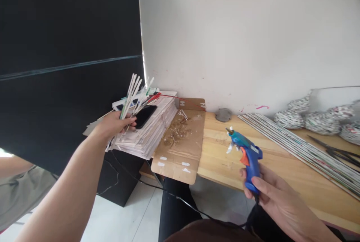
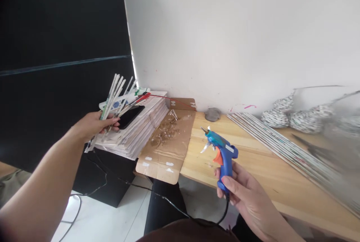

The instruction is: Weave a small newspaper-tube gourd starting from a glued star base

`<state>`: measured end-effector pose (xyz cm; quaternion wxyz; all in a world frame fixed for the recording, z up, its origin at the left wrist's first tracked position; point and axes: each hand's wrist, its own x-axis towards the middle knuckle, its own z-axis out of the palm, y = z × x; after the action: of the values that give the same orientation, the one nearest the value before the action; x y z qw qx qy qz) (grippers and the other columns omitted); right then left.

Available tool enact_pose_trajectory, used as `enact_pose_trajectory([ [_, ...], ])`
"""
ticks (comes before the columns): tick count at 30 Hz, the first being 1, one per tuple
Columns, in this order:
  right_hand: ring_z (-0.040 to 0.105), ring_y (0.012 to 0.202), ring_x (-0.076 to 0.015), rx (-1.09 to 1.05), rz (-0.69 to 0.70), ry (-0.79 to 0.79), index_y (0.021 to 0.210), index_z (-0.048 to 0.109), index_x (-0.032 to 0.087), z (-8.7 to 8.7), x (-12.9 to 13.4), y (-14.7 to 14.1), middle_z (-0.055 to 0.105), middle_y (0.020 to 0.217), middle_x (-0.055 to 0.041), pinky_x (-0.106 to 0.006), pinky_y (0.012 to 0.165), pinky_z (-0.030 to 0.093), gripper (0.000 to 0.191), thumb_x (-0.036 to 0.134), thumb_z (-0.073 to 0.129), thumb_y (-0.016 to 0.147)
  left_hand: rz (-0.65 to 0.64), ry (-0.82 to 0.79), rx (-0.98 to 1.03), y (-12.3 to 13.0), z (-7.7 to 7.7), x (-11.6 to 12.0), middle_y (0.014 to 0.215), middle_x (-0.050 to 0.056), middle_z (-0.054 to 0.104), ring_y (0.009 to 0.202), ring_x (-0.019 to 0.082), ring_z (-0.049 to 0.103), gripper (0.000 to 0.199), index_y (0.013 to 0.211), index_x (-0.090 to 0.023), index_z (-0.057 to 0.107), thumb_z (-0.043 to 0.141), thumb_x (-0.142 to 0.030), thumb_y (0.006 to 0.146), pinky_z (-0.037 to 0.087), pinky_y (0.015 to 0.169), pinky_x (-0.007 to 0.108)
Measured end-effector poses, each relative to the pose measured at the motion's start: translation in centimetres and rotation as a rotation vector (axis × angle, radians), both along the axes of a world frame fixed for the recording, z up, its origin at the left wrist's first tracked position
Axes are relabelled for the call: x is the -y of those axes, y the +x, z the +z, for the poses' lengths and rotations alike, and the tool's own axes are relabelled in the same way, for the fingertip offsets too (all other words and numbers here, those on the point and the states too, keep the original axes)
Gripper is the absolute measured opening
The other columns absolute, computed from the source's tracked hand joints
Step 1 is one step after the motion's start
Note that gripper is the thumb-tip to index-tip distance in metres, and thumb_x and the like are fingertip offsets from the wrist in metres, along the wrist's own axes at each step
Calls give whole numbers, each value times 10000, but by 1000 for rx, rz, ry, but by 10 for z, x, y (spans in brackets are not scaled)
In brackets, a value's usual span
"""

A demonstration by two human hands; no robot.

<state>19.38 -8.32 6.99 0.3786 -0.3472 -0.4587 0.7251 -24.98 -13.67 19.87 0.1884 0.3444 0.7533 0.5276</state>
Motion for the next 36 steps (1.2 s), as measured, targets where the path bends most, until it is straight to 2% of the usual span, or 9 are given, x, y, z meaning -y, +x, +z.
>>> enact_pose_trajectory([
  [3, 490, 572, -96, -58, 7, -51, 1006, 645, 219, -6, 2, 11, 594, 863, -31, -243, 515, 416, 311, 394, 765, 779, -128, 9, -57, 42, 18, 1, 906, 108, 762, 718, 233, 723, 412, 872, -166, 659, 860, -374, 579, 282, 379, 148],
  [6, 396, 484, -66, -58, -61, -32, 908, 610, 212, -6, 6, 21, 510, 667, 25, -208, 447, 310, 242, 395, 735, 812, -333, 79, -26, 99, 16, -13, 777, 65, 747, 674, 172, 686, 332, 840, -148, 650, 816, -376, 664, 262, 396, 127],
  [8, 363, 451, -66, -24, -126, 40, 857, 570, 215, -3, 7, 27, 440, 574, 52, -204, 424, 255, 230, 406, 699, 848, -496, 99, 76, 136, -2, -36, 837, 82, 746, 690, 180, 683, 326, 795, -145, 653, 829, -368, 634, 297, 385, 153],
  [11, 376, 434, -70, 40, -194, 126, 973, 576, 236, 1, 8, 36, 463, 597, 52, -208, 406, 220, 267, 453, 680, 856, -625, 120, 220, 182, -48, -86, 835, 78, 731, 672, 160, 664, 341, 803, -153, 658, 837, -377, 618, 292, 381, 166],
  [16, 409, 474, -98, 77, -197, 65, 1059, 619, 237, 12, 14, 53, 490, 658, 14, -236, 403, 252, 439, 594, 662, 808, -681, 167, 416, 227, -115, -163, 780, 45, 704, 662, 129, 647, 401, 794, -154, 642, 859, -401, 565, 306, 395, 163],
  [21, 417, 434, -111, 107, -270, 19, 1006, 623, 278, 21, 18, 60, 477, 630, 22, -237, 346, 263, 445, 641, 680, 755, -748, 145, 383, 248, -136, -200, 775, 33, 692, 579, 87, 570, 389, 786, -149, 653, 851, -411, 577, 338, 394, 172],
  [24, 482, 416, -120, 273, -288, 126, 839, 607, 243, 21, 8, 57, 566, 601, 4, -247, 358, 348, 346, 587, 643, 820, -736, 159, 384, 251, -140, -212, 809, 34, 700, 580, 84, 555, 402, 786, -155, 654, 856, -420, 560, 325, 390, 180],
  [28, 552, 427, -119, 585, -231, 239, 767, 598, 202, 15, -15, 46, 679, 641, -25, -255, 438, 466, 326, 517, 651, 834, -716, 183, 446, 246, -148, -219, 863, 35, 705, 590, 79, 545, 415, 767, -158, 634, 862, -420, 539, 317, 397, 180],
  [36, 626, 524, -167, 854, -186, 325, 810, 630, 187, -4, -49, 22, 703, 634, -23, -282, 530, 502, 288, 472, 650, 845, -745, 215, 413, 237, -164, -219, 749, 2, 651, 546, 79, 512, 339, 810, -161, 662, 829, -379, 611, 360, 412, 178],
])
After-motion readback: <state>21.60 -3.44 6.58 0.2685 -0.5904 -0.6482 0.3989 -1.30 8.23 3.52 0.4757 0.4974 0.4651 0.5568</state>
